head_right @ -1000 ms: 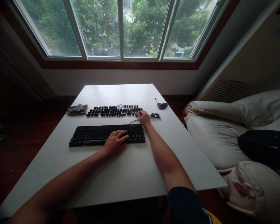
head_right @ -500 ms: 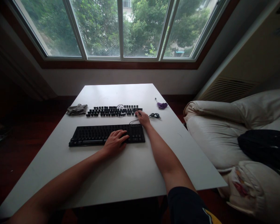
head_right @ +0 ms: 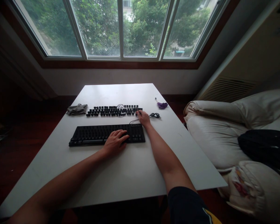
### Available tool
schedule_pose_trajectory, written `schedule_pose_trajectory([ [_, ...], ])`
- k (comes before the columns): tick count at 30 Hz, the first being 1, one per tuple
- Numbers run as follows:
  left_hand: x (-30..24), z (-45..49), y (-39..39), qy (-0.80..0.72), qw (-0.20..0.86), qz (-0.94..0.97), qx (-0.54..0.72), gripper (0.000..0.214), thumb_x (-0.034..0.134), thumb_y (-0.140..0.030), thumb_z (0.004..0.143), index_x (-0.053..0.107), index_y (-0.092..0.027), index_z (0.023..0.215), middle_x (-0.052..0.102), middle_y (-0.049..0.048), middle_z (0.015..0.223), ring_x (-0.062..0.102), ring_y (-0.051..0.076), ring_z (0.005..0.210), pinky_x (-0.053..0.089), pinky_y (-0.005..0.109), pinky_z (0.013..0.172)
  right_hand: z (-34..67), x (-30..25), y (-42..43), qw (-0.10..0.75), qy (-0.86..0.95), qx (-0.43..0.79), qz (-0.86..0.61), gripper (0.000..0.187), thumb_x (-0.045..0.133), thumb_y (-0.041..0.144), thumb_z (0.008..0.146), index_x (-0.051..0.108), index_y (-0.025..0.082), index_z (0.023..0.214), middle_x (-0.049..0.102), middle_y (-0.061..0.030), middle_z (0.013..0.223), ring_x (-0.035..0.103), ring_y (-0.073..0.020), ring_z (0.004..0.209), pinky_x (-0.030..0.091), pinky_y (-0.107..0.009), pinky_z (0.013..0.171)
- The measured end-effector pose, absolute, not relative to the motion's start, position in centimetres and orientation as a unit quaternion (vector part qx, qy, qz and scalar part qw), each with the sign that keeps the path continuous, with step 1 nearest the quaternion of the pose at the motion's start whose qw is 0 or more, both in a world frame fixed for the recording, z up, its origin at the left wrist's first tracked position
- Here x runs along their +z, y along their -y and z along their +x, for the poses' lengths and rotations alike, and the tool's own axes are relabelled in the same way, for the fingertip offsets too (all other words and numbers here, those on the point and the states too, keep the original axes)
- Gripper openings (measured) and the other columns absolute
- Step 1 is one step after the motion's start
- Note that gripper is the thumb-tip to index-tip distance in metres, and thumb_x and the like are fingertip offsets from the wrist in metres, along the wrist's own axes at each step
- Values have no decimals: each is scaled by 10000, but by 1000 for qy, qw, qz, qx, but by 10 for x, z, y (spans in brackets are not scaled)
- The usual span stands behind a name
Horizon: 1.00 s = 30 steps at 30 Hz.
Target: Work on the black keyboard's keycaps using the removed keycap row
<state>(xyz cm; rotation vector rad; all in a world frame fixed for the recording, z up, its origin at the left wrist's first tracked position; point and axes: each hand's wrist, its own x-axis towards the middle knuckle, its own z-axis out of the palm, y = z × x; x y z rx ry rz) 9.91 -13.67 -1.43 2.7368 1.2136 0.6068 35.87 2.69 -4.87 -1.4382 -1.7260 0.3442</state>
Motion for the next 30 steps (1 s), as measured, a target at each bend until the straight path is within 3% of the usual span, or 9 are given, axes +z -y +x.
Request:
schedule_pose_trajectory([
  [30,-14,99,137,-397,46,895,198,451,622,-287,881,609,-300,1332,523,72,1471,421,301,1366,369,504,1110,353,-39,-20,415,669,150,-599,381,406,475,999,699,242,1070,752,-46,1064,674,-221,971,487,-318,877],
])
